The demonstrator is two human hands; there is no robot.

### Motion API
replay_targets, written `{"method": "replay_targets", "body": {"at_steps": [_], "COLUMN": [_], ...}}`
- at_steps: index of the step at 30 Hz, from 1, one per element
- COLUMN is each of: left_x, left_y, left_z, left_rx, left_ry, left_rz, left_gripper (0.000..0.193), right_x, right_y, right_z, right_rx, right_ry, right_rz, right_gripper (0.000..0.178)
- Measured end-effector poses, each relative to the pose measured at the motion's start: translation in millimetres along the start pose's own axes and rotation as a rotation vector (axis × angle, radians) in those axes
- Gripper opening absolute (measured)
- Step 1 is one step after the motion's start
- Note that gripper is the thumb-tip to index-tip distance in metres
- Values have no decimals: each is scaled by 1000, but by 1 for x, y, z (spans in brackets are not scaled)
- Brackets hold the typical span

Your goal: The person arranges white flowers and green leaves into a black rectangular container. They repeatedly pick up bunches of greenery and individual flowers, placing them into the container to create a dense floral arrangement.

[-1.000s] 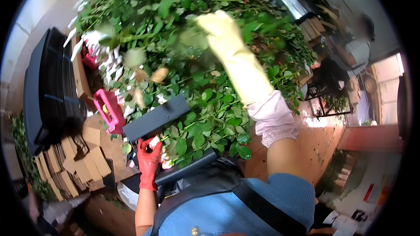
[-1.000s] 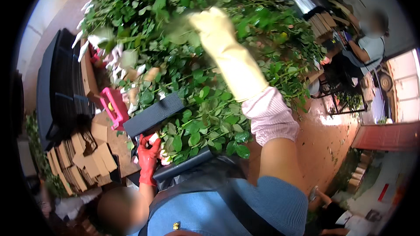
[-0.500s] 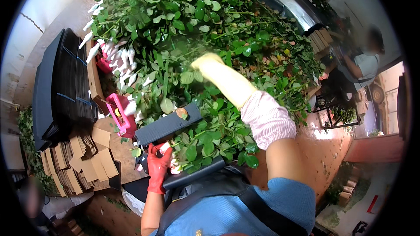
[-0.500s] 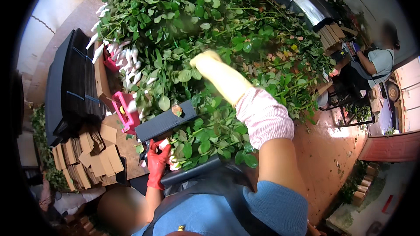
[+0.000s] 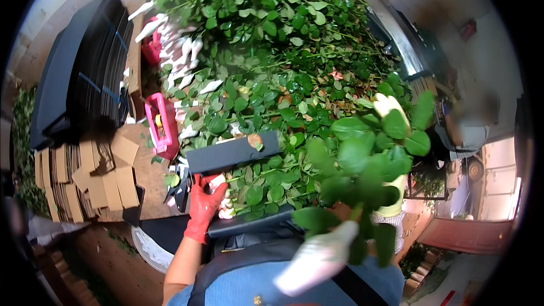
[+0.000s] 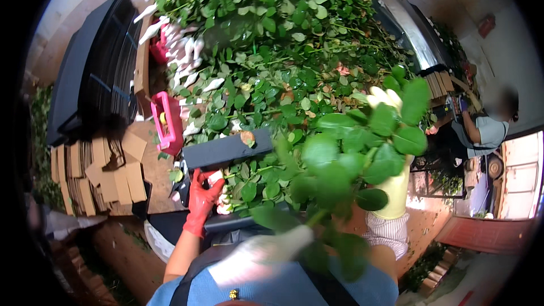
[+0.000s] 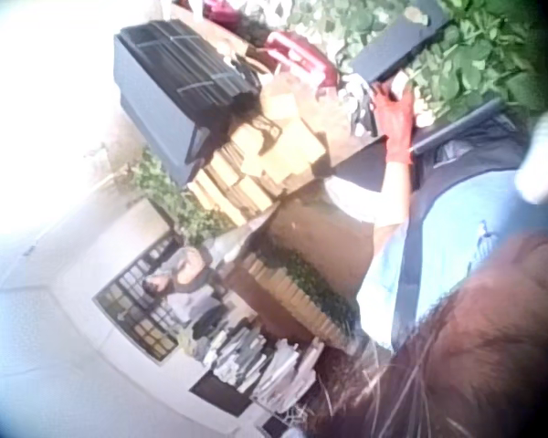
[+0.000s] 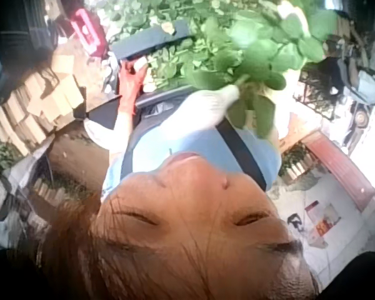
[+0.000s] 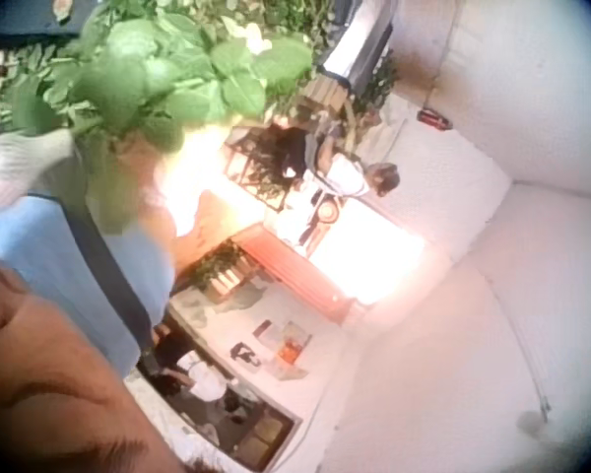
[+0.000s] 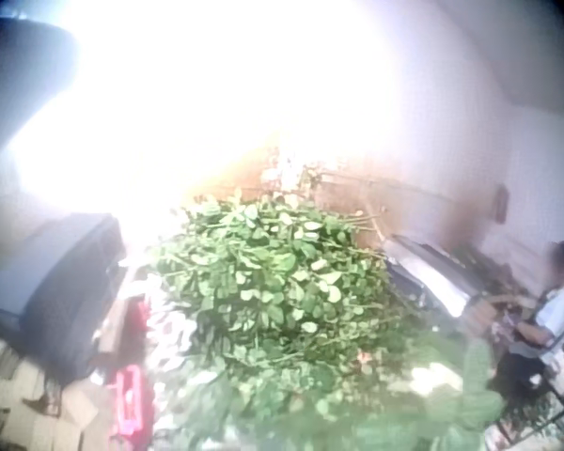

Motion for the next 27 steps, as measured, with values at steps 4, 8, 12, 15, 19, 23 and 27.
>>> {"method": "replay_targets", "body": {"at_steps": [4, 8, 12, 15, 19, 23, 27], "left_x": [21, 20, 12, 14, 20, 5, 1], "left_y": [3, -3, 1, -4, -1, -3, -4], "left_z": [0, 7, 4, 6, 6, 4, 5], "left_rx": [53, -26, 27, 53, -44, 14, 2], "left_ry": [-131, -6, -21, -67, 68, 26, 58], "left_rz": [140, -4, 113, 189, 17, 151, 151], "left_gripper": [35, 45, 59, 53, 49, 53, 58], "right_x": [-9, -23, -24, -22, -28, -29, -29], "right_y": [47, 73, 102, 110, 126, 133, 138], "right_z": [-19, -33, -31, -31, -28, -25, -24], "right_rx": [-14, -2, 10, 37, 65, 107, 164], "right_ry": [14, 28, -28, -62, -93, -154, -225], "right_rz": [170, 285, 365, 412, 493, 543, 592], "right_gripper": [33, 32, 31, 31, 30, 30, 29]}}
Point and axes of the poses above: each hand's wrist, its own y-axis away from the middle knuckle, its own z-axis out of the palm, x = y × z, the point moved 3 cm from there along -y, towards the middle knuckle, and after that the axes turned 5 degrees about z, right-handed, at the moved point
